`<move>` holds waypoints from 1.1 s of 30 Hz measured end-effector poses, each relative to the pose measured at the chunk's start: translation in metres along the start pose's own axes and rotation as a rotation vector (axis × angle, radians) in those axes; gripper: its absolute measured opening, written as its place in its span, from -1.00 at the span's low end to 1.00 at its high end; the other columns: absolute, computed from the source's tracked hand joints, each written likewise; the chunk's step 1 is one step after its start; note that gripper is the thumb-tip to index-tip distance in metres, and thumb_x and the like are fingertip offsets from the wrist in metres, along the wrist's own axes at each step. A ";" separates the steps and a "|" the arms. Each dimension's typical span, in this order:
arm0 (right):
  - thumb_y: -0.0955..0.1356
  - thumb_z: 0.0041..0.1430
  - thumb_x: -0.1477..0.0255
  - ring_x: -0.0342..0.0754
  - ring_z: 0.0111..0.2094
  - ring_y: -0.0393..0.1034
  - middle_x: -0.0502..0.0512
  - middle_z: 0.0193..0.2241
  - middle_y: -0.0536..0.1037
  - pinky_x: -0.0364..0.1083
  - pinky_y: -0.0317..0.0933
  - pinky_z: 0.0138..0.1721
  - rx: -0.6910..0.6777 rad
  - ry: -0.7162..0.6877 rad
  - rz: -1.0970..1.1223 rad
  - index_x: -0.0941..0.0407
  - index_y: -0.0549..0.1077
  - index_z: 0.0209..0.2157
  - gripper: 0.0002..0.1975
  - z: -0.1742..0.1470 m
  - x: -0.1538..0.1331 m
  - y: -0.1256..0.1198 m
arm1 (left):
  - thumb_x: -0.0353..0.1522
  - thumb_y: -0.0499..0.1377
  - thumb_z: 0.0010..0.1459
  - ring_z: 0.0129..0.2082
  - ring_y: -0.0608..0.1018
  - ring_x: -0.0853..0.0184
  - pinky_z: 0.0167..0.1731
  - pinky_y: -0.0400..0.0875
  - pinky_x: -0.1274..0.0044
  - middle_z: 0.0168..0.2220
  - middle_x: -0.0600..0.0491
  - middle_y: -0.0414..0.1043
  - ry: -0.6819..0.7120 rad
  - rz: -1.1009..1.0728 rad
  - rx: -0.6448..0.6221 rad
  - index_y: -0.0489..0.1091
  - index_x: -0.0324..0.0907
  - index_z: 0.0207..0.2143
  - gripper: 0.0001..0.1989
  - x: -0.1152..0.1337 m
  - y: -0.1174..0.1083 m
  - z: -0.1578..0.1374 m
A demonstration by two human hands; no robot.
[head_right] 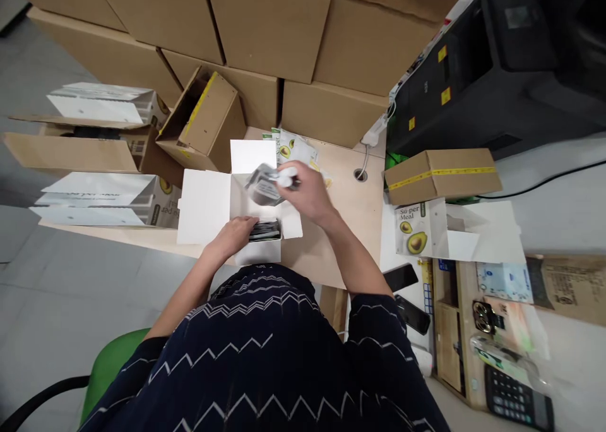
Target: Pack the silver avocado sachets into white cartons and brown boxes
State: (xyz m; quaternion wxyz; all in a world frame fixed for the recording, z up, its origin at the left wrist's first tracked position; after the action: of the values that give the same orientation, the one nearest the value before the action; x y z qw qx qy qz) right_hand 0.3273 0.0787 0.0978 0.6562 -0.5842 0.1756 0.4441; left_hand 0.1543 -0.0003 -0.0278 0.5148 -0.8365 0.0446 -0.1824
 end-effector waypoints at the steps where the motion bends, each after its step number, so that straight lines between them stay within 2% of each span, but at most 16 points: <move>1: 0.36 0.12 0.45 -0.06 -0.22 0.42 0.03 -0.23 0.56 -0.13 0.26 -0.20 -0.120 -0.015 -0.011 0.10 0.49 -0.19 -0.81 0.009 -0.001 0.024 | -0.62 -0.05 0.22 -0.08 0.57 0.20 -0.09 0.42 0.43 -0.06 -0.13 0.52 -0.004 0.008 0.012 0.38 -0.23 0.06 -0.57 0.001 0.000 -0.001; 4: 0.35 0.07 0.54 -0.03 -0.20 0.43 0.06 -0.25 0.58 -0.14 0.21 -0.18 -0.435 -0.028 -0.134 0.14 0.51 -0.25 -0.82 0.025 0.008 0.093 | -0.60 -0.03 0.23 -0.04 0.56 0.20 -0.03 0.41 0.40 -0.07 -0.16 0.52 -0.015 0.015 0.044 0.38 -0.25 0.06 -0.60 0.003 0.001 -0.002; 6: 0.34 0.07 0.56 -0.02 -0.21 0.44 0.09 -0.26 0.60 -0.16 0.18 -0.20 -0.562 -0.017 -0.213 0.16 0.52 -0.25 -0.82 0.028 0.020 0.128 | -0.61 -0.03 0.23 -0.04 0.56 0.21 0.01 0.40 0.39 -0.08 -0.16 0.53 -0.018 0.014 0.060 0.39 -0.26 0.05 -0.60 0.004 0.001 -0.002; 8: 0.36 0.08 0.55 -0.03 -0.21 0.45 0.10 -0.25 0.61 -0.17 0.17 -0.23 -0.640 0.003 -0.251 0.17 0.53 -0.22 -0.80 0.028 0.033 0.152 | -0.61 -0.03 0.23 -0.05 0.57 0.21 0.01 0.40 0.39 -0.09 -0.17 0.53 -0.024 0.009 0.071 0.41 -0.28 0.03 -0.61 0.004 0.000 -0.003; 11: 0.42 0.05 0.50 -0.04 -0.20 0.45 0.10 -0.20 0.62 -0.19 0.15 -0.28 -0.759 0.043 -0.301 0.18 0.52 -0.15 -0.73 0.023 0.053 0.173 | -0.60 -0.04 0.24 -0.08 0.57 0.21 0.00 0.42 0.38 -0.10 -0.19 0.53 -0.033 -0.002 0.083 0.42 -0.30 0.01 -0.62 0.004 0.000 -0.003; 15: 0.45 0.04 0.44 -0.03 -0.19 0.47 0.12 -0.16 0.62 -0.20 0.16 -0.31 -0.873 0.077 -0.363 0.18 0.51 -0.10 -0.66 0.017 0.068 0.179 | -0.60 -0.05 0.25 -0.09 0.57 0.24 0.00 0.43 0.40 -0.10 -0.13 0.53 -0.035 -0.011 0.099 0.41 -0.27 0.03 -0.61 0.002 0.002 -0.004; 19: 0.45 0.07 0.36 0.01 -0.12 0.48 0.14 -0.09 0.61 -0.18 0.19 -0.24 -0.859 0.023 -0.340 0.16 0.45 0.03 -0.53 0.016 0.064 0.175 | -0.59 -0.07 0.27 -0.09 0.57 0.24 0.01 0.42 0.40 -0.10 -0.13 0.53 -0.024 -0.001 0.102 0.43 -0.29 -0.02 -0.64 0.002 0.002 -0.003; 22: 0.39 0.15 0.42 0.02 -0.12 0.48 0.16 -0.09 0.61 -0.17 0.18 -0.23 -0.856 0.004 -0.378 0.15 0.45 0.04 -0.60 0.013 0.059 0.172 | -0.59 -0.06 0.27 -0.08 0.56 0.20 0.03 0.40 0.37 -0.10 -0.15 0.52 -0.015 0.001 0.111 0.44 -0.31 -0.05 -0.66 0.001 0.001 -0.002; 27: 0.37 0.18 0.46 0.05 -0.08 0.49 0.21 -0.10 0.62 -0.16 0.17 -0.22 -0.960 -0.107 -0.431 0.17 0.49 -0.04 -0.70 0.006 0.050 0.173 | -0.54 -0.03 0.28 -0.05 0.54 0.17 0.03 0.41 0.33 -0.01 -0.18 0.48 -0.031 -0.002 0.166 0.43 -0.29 -0.03 -0.69 -0.002 0.001 -0.001; 30: 0.36 0.21 0.43 0.10 -0.08 0.50 0.27 -0.10 0.61 -0.13 0.20 -0.21 -0.978 -0.099 -0.427 0.20 0.48 -0.05 -0.72 0.004 0.049 0.173 | -0.51 0.02 0.26 -0.02 0.52 0.14 0.02 0.42 0.31 0.02 -0.19 0.44 -0.067 -0.011 0.211 0.42 -0.26 -0.03 -0.72 -0.004 0.001 -0.001; 33: 0.34 0.22 0.43 0.10 -0.07 0.50 0.28 -0.08 0.61 -0.12 0.23 -0.19 -0.974 -0.077 -0.363 0.21 0.46 -0.02 -0.70 0.003 0.051 0.173 | -0.46 0.09 0.23 0.09 0.45 0.10 0.05 0.43 0.27 0.12 -0.21 0.35 -0.088 -0.058 0.310 0.35 -0.25 0.03 -0.69 -0.005 -0.002 -0.001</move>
State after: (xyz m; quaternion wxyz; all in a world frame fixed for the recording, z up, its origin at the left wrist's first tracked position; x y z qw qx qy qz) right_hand 0.2177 0.0875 -0.0447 0.3806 -0.8262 -0.1799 0.3743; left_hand 0.1485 0.0007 -0.0271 0.6335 -0.7553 -0.0310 -0.1649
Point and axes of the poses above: each hand's wrist, its own z-axis towards the middle knuckle, its own y-axis out of the palm, x = y × z, the point moved 6 cm from there along z, towards the middle knuckle
